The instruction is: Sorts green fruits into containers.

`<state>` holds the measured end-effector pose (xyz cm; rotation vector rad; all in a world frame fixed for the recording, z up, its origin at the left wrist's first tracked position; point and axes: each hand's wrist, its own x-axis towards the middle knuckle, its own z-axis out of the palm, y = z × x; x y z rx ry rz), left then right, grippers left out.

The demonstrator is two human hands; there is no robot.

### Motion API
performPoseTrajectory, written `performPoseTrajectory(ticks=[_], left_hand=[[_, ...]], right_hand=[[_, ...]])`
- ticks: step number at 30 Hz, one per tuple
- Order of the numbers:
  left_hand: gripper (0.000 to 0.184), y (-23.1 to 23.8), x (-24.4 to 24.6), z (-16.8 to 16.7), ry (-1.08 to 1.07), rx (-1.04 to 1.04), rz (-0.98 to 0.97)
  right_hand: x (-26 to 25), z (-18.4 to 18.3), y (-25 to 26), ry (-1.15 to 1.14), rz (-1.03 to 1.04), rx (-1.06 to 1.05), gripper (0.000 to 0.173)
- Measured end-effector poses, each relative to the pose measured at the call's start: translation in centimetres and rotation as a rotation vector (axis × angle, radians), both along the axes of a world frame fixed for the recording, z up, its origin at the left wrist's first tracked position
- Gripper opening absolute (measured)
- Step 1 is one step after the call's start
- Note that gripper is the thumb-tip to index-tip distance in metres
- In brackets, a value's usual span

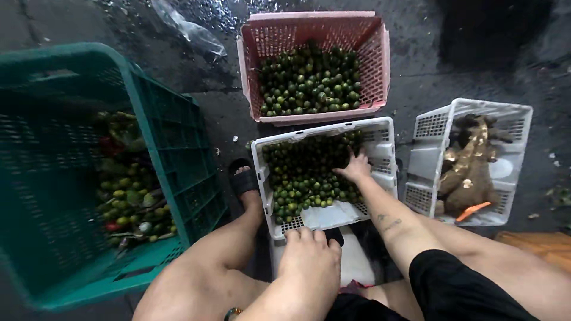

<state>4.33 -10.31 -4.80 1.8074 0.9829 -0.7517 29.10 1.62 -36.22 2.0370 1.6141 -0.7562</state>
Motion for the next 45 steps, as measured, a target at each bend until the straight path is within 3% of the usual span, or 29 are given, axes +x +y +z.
performPoseTrajectory(ticks=[2,7,12,16,24,31,33,35,36,39,41,43,45], left_hand=[[0.053,0.2,0.1,-0.3,0.021,-0.008,-0.006],[0.054,0.0,0.2,-0.7,0.025,-0.032,-0.03],[0.049,-0.5,0.3,-0.5,0.01,-0.029,-0.036],[0.046,-0.5,0.7,-0.1,-0.002,-0.018,-0.062],[0.045,0.2,1.7,0.0,0.04,-0.072,-0.115],[0.044,0.5,1.7,0.0,0.029,-0.102,-0.077],[0.044,1.5,0.7,0.1,0.03,-0.068,0.007],[0.043,2.3,-0.8,-0.5,-0.009,0.032,0.151],[0.039,2.6,-1.7,-1.3,-0.027,0.105,0.215],[0.035,3.9,-3.8,-3.8,-0.006,0.27,0.322],[0.035,4.0,-4.6,-4.7,0.013,0.346,0.429],[0.036,3.7,-4.8,-5.4,-0.033,0.374,0.579],[0.038,2.9,-4.3,-5.6,-0.127,0.323,0.783]], right_hand=[[-0.5,0.0,-0.7,-0.052,0.056,-0.025,0.116],[0.3,0.0,-3.5,-0.038,0.078,-0.03,0.088],[-1.0,0.5,-8.0,0.05,0.076,-0.003,0.089],[-3.5,1.3,-10.4,0.05,0.231,-0.1,0.065],[-6.7,1.8,-11.5,0.05,0.273,-0.263,0.068],[-8.6,3.1,-12.9,0.347,0.485,-0.381,0.065],[-9.9,7.1,-12.4,0.372,0.487,-0.384,0.057],[-12.3,13.1,-9.8,0.243,0.436,-0.648,0.058],[-12.2,12.6,-9.8,0.236,0.424,-0.651,0.058],[-9.2,3.7,-12.0,0.474,0.227,-0.402,0.051],[-7.9,2.4,-11.6,0.698,-0.164,-0.454,0.05],[-6.4,4.2,-10.7,1.004,-0.605,-0.56,0.048],[-4.5,7.5,-10.6,1.342,-0.858,-0.628,0.047]])
